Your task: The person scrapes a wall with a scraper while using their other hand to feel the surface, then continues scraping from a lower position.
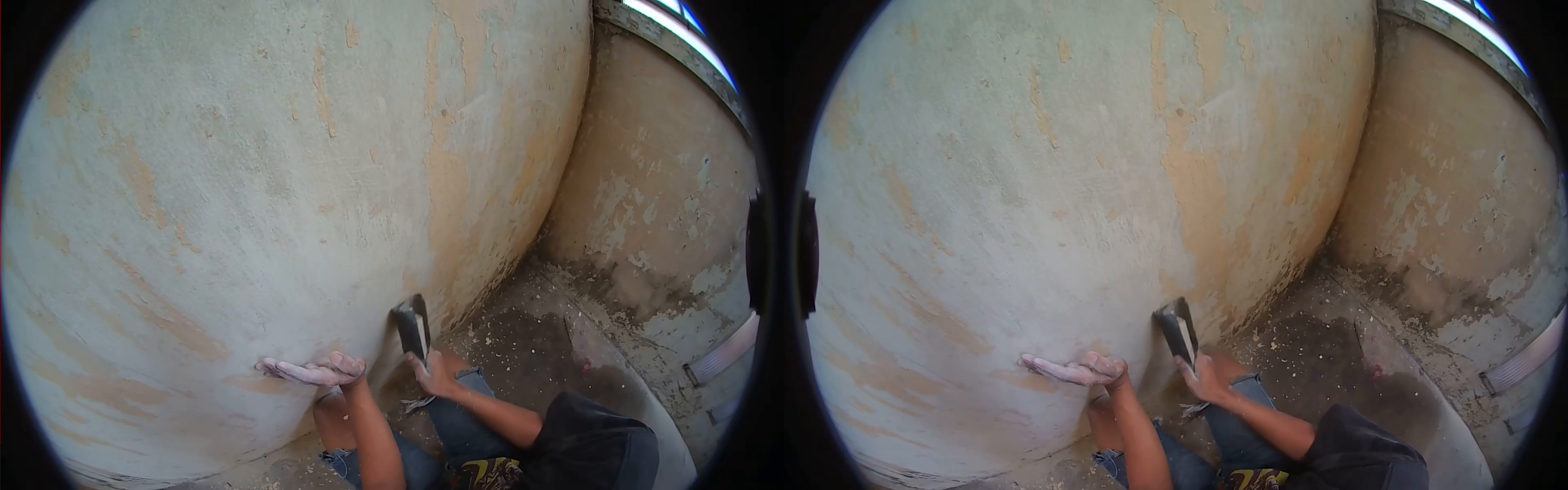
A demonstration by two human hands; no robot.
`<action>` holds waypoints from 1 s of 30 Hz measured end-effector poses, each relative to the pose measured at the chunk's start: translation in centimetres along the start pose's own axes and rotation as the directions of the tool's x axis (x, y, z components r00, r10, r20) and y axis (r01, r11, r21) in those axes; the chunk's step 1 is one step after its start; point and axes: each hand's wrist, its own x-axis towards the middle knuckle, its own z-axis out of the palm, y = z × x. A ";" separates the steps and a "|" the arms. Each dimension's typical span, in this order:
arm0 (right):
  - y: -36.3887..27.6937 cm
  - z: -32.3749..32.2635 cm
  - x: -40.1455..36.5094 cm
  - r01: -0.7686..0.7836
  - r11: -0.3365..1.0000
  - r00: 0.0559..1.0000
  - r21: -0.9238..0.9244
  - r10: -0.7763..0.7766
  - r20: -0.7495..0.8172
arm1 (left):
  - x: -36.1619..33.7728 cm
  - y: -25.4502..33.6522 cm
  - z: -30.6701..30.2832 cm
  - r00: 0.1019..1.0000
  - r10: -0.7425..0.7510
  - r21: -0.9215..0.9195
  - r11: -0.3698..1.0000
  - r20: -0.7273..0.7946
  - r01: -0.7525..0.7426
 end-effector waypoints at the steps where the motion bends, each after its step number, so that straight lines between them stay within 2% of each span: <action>1: 1.3 0.8 -1.1 0.071 0.997 0.995 0.014 -0.070 -0.067 | -0.1 0.1 0.0 1.000 0.001 -0.013 1.000 -0.012 -0.001; 2: 1.1 0.7 -0.6 0.072 0.997 0.995 0.014 -0.071 -0.063 | 0.0 -0.1 0.1 1.000 0.009 -0.024 1.000 -0.024 -0.010; 4: -1.4 0.0 0.2 -0.119 0.993 0.987 -0.020 0.121 0.103 | 0.1 0.2 0.2 1.000 -0.003 -0.003 1.000 0.010 0.003; 5: -3.5 -0.5 0.8 -0.147 0.989 0.982 -0.010 0.147 0.116 | 0.0 0.2 -0.6 0.999 -0.009 0.008 1.000 0.039 0.009; 7: -7.2 -1.6 4.4 -0.114 0.993 0.981 -0.015 0.115 0.158 | -0.3 0.0 -0.9 0.999 0.002 0.015 1.000 0.050 -0.003; 8: -6.2 -1.4 4.3 -0.111 0.994 0.979 -0.019 0.112 0.170 | -0.2 -0.2 -0.7 0.999 0.007 0.010 1.000 0.048 -0.007; 11: 0.9 0.5 -0.1 -0.032 0.997 0.994 -0.076 0.040 0.102 | 0.2 0.0 -0.5 0.999 0.020 -0.011 1.000 0.030 -0.020; 12: 1.2 0.7 -0.9 -0.018 0.997 0.995 -0.081 0.026 0.098 | 0.1 0.0 -0.2 1.000 0.011 -0.036 0.999 0.000 -0.010; 14: 0.8 0.7 -1.2 0.063 0.996 0.998 0.070 -0.060 -0.036 | 0.3 -0.2 0.8 0.999 0.010 -0.049 0.999 -0.037 -0.011; 16: -2.3 -1.3 1.6 -0.165 0.982 0.965 -0.087 0.179 0.194 | -0.1 -0.1 -0.5 1.000 0.009 -0.019 1.000 0.027 -0.008; 17: -3.7 -1.9 2.9 -0.191 0.978 0.961 -0.085 0.204 0.188 | -0.3 -0.1 -1.0 0.999 0.005 -0.024 1.000 0.052 -0.004; 19: -6.4 -2.8 5.4 0.028 1.000 0.987 -0.006 -0.026 0.159 | -0.1 -0.2 -0.5 0.999 0.022 -0.003 1.000 0.036 -0.022; 20: -6.8 -3.3 4.7 -0.094 0.995 0.975 -0.024 0.097 0.199 | -0.1 -0.4 -0.5 0.999 0.031 -0.019 0.999 0.025 -0.031; 21: -5.6 -2.8 3.2 -0.078 0.997 0.979 -0.025 0.081 0.187 | 0.0 -0.4 -0.3 0.999 0.035 -0.031 0.999 0.009 -0.035; 23: -2.6 -1.7 0.6 -0.213 0.970 0.975 0.118 0.202 0.097 | 0.1 0.2 -0.1 1.000 0.010 -0.032 0.999 -0.004 -0.011; 25: -3.5 -2.1 1.8 -0.205 0.970 0.976 0.130 0.192 0.106 | 0.3 0.3 0.7 1.000 0.003 -0.048 0.999 -0.031 -0.005; 27: -5.3 -2.7 1.6 -0.268 0.952 0.960 0.149 0.251 0.126 | 0.2 0.4 -0.3 1.000 0.002 -0.030 1.000 0.008 -0.002; 29: -7.6 -4.0 5.9 -0.052 0.995 0.989 0.086 0.040 0.143 | 0.0 0.2 -0.5 1.000 0.009 -0.010 1.000 0.019 -0.009; 30: -7.4 -4.0 6.0 -0.039 0.995 0.990 0.089 0.027 0.139 | 0.0 0.0 -0.6 0.999 0.018 -0.017 1.000 0.026 -0.018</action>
